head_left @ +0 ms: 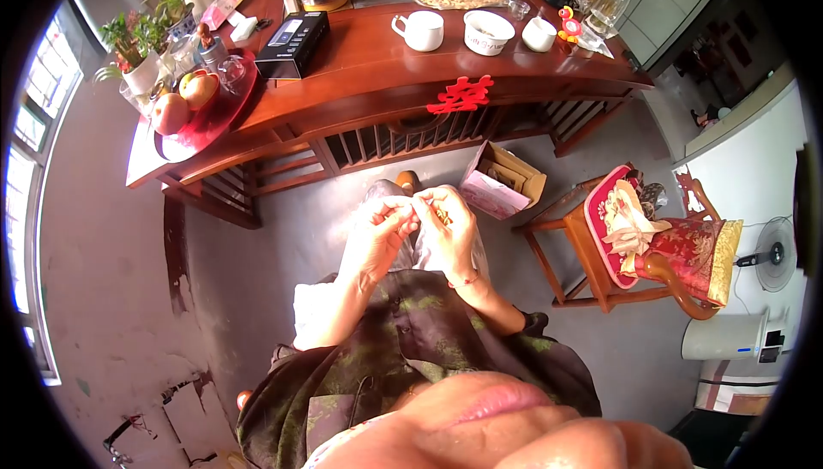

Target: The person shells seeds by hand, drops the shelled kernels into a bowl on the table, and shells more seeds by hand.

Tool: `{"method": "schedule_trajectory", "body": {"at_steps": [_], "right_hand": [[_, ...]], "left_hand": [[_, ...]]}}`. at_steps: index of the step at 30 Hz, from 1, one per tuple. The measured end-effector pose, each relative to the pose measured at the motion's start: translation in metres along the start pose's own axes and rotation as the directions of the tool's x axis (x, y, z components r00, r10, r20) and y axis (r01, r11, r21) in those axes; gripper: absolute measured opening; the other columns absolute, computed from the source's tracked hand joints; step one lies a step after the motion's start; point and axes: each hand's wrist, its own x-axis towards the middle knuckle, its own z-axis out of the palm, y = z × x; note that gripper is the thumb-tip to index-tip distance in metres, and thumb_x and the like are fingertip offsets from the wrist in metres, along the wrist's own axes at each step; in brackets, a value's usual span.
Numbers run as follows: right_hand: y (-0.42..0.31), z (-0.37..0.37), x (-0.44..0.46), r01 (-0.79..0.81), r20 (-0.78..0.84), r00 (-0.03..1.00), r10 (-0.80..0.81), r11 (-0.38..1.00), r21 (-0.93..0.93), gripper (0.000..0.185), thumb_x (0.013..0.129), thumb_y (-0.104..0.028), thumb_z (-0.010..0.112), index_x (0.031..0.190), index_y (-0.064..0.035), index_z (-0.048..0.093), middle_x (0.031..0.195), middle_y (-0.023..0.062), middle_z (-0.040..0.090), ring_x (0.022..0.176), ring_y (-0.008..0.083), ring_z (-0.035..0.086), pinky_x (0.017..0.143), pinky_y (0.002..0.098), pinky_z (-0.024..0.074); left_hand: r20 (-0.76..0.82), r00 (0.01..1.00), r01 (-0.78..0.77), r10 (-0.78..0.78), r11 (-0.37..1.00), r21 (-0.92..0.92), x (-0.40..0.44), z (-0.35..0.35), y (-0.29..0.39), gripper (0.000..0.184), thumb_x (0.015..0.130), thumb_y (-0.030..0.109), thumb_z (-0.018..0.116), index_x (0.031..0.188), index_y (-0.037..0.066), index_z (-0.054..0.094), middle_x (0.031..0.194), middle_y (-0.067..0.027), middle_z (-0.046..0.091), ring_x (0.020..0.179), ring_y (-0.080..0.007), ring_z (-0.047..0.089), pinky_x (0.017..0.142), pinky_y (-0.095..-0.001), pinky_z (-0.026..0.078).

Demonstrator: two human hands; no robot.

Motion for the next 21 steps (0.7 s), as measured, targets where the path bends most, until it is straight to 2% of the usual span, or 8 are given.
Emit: {"method": "schedule_trajectory", "body": {"at_steps": [5, 7, 8, 10, 12, 17, 19, 21], "right_hand": [[0.002, -0.002, -0.006, -0.004, 0.033, 0.999, 0.003, 1.0, 0.03, 0.004, 0.087, -0.004, 0.063, 0.085, -0.0006, 0.061, 0.071, -0.0044, 0.053, 0.063, 0.0007, 0.049, 0.055, 0.0155, 0.0375], [0.002, -0.008, -0.008, -0.177, 0.16, 0.974, 0.161, 0.979, 0.096, 0.005, 0.089, -0.006, 0.062, 0.086, -0.0021, 0.061, 0.068, -0.0067, 0.05, 0.059, -0.0007, 0.042, 0.05, 0.0153, 0.0311], [0.003, -0.01, -0.008, -0.178, 0.158, 0.974, 0.161, 0.979, 0.098, 0.005, 0.089, -0.006, 0.062, 0.086, -0.0021, 0.061, 0.068, -0.0067, 0.05, 0.059, -0.0007, 0.042, 0.05, 0.0153, 0.0311], [0.005, -0.014, -0.008, -0.175, 0.275, 0.947, 0.164, 0.984, 0.016, 0.008, 0.09, -0.008, 0.062, 0.09, -0.0002, 0.061, 0.072, -0.0008, 0.059, 0.064, 0.0012, 0.051, 0.056, 0.0172, 0.0403], [0.007, -0.014, -0.009, -0.141, 0.269, 0.955, 0.129, 0.99, 0.028, 0.011, 0.091, -0.011, 0.061, 0.089, -0.0008, 0.062, 0.066, -0.0038, 0.055, 0.058, -0.0005, 0.046, 0.051, 0.017, 0.035], [0.004, -0.019, -0.007, -0.326, 0.34, 0.899, 0.276, 0.94, 0.1, 0.019, 0.092, -0.019, 0.059, 0.084, -0.0033, 0.064, 0.057, -0.0072, 0.046, 0.049, -0.0003, 0.037, 0.044, 0.0186, 0.0269], [0.002, -0.02, -0.006, -0.332, 0.356, 0.891, 0.28, 0.939, 0.091, 0.019, 0.092, -0.019, 0.059, 0.083, -0.0038, 0.065, 0.056, -0.0074, 0.045, 0.048, -0.0004, 0.037, 0.043, 0.0185, 0.0266], [0.001, -0.022, -0.005, -0.339, 0.371, 0.883, 0.288, 0.937, 0.081, 0.018, 0.092, -0.019, 0.059, 0.083, -0.0043, 0.065, 0.055, -0.0076, 0.045, 0.047, -0.0005, 0.036, 0.042, 0.0184, 0.0263]], "left_hand": [[-0.106, 0.993, -0.054, 0.047, 0.997, -0.061, -0.002, -0.002, -0.001, 0.01, 0.089, 0.011, 0.06, 0.093, 0.002, 0.062, 0.078, 0.0004, 0.059, 0.066, -0.0057, 0.05, 0.06, -0.0192, 0.041], [-0.109, 0.994, -0.021, 0.032, 0.994, 0.105, -0.004, -0.007, 0.005, 0.006, 0.085, 0.009, 0.063, 0.089, 0.005, 0.06, 0.07, 0.0037, 0.056, 0.055, -0.002, 0.04, 0.05, -0.0175, 0.03], [-0.108, 0.994, -0.02, 0.031, 0.994, 0.107, -0.004, -0.009, 0.005, 0.006, 0.085, 0.009, 0.063, 0.089, 0.005, 0.06, 0.07, 0.0037, 0.056, 0.055, -0.002, 0.04, 0.05, -0.0175, 0.03], [-0.12, 0.986, -0.079, 0.113, 0.961, 0.264, -0.003, -0.012, 0.003, 0.008, 0.085, 0.009, 0.064, 0.089, 0.003, 0.062, 0.067, 0.0029, 0.056, 0.049, -0.0006, 0.032, 0.045, -0.0187, 0.021], [-0.116, 0.987, -0.068, 0.107, 0.95, 0.305, -0.005, -0.007, 0.009, 0.01, 0.084, 0.009, 0.063, 0.09, 0.002, 0.063, 0.069, 0.0017, 0.058, 0.049, -0.0005, 0.032, 0.044, -0.0185, 0.021], [-0.081, 0.994, -0.041, 0.075, 0.932, 0.36, -0.009, -0.007, 0.015, 0.014, 0.084, 0.01, 0.064, 0.094, -0.001, 0.065, 0.074, -0.0019, 0.063, 0.047, -0.0003, 0.032, 0.044, -0.018, 0.022], [-0.041, 0.997, -0.042, 0.066, 0.902, 0.43, -0.011, -0.009, 0.019, 0.013, 0.085, 0.011, 0.065, 0.092, 0.0, 0.066, 0.076, -0.0009, 0.065, 0.055, -0.0009, 0.043, 0.051, -0.0167, 0.033], [0.003, 0.994, -0.1, 0.108, 0.901, 0.422, -0.01, -0.005, 0.019, 0.013, 0.084, 0.011, 0.065, 0.091, -0.001, 0.065, 0.073, -0.0014, 0.064, 0.051, -0.0004, 0.038, 0.047, -0.0171, 0.027]]}}
